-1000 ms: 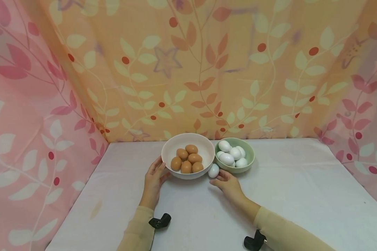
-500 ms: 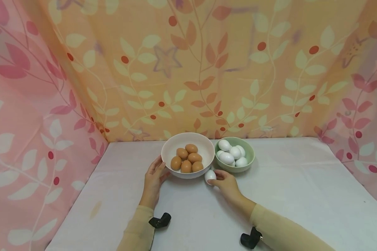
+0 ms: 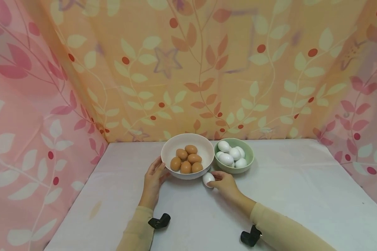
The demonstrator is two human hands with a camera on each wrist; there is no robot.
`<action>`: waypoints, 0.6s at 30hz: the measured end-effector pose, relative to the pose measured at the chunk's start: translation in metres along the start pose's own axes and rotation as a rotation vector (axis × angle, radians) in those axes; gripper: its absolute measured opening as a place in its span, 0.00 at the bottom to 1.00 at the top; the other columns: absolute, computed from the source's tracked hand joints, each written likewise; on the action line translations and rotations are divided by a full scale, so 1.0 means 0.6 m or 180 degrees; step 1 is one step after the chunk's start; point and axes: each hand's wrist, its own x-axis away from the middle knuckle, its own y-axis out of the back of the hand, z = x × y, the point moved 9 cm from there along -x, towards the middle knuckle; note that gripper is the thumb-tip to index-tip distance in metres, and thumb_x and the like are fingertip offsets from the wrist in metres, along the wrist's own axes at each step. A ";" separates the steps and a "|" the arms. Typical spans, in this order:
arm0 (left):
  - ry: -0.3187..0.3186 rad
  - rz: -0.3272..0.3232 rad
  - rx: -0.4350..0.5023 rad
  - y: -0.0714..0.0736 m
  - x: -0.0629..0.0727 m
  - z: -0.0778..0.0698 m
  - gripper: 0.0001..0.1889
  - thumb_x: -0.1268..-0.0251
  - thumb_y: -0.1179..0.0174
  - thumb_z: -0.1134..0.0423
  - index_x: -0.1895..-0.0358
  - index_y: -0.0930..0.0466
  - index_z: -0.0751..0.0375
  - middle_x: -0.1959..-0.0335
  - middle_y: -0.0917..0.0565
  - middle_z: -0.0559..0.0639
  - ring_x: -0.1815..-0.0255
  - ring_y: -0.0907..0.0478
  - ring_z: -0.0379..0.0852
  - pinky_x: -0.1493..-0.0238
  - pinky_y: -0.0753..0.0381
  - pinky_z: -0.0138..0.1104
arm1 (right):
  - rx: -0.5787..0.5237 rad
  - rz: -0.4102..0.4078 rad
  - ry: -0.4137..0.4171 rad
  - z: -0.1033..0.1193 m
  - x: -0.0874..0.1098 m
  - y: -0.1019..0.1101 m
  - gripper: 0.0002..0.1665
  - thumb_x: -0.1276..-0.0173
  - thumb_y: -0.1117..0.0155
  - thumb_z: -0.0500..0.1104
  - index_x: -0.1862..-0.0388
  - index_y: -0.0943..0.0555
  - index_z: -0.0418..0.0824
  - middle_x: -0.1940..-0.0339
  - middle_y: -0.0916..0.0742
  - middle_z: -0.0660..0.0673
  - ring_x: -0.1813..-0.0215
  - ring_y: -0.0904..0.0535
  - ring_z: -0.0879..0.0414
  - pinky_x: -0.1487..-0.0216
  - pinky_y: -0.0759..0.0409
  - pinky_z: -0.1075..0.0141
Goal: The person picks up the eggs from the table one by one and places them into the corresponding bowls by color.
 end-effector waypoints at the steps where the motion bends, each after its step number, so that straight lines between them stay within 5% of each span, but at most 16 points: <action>1: 0.0003 0.0003 -0.0008 0.000 0.000 0.000 0.28 0.26 0.43 0.55 0.26 0.36 0.51 0.24 0.34 0.50 0.29 0.30 0.54 0.34 0.23 0.45 | 0.0044 -0.0001 0.0022 0.001 -0.001 -0.002 0.29 0.46 0.28 0.32 0.43 0.20 0.27 0.49 0.13 0.33 0.45 0.17 0.46 0.43 0.18 0.57; 10: 0.0012 -0.0051 -0.0009 0.005 0.000 0.003 0.27 0.26 0.44 0.56 0.26 0.34 0.50 0.25 0.32 0.50 0.30 0.29 0.52 0.35 0.21 0.44 | 0.0250 0.0041 0.0146 0.008 -0.001 -0.011 0.29 0.50 0.24 0.34 0.47 0.18 0.29 0.53 0.11 0.36 0.50 0.16 0.49 0.46 0.18 0.57; 18: -0.0010 -0.0037 0.0000 0.004 -0.003 0.002 0.27 0.26 0.43 0.55 0.27 0.34 0.50 0.26 0.32 0.49 0.31 0.28 0.53 0.37 0.19 0.42 | 0.0290 0.0057 0.0098 0.040 0.035 0.030 0.28 0.49 0.22 0.39 0.47 0.15 0.37 0.51 0.11 0.42 0.47 0.17 0.51 0.50 0.19 0.62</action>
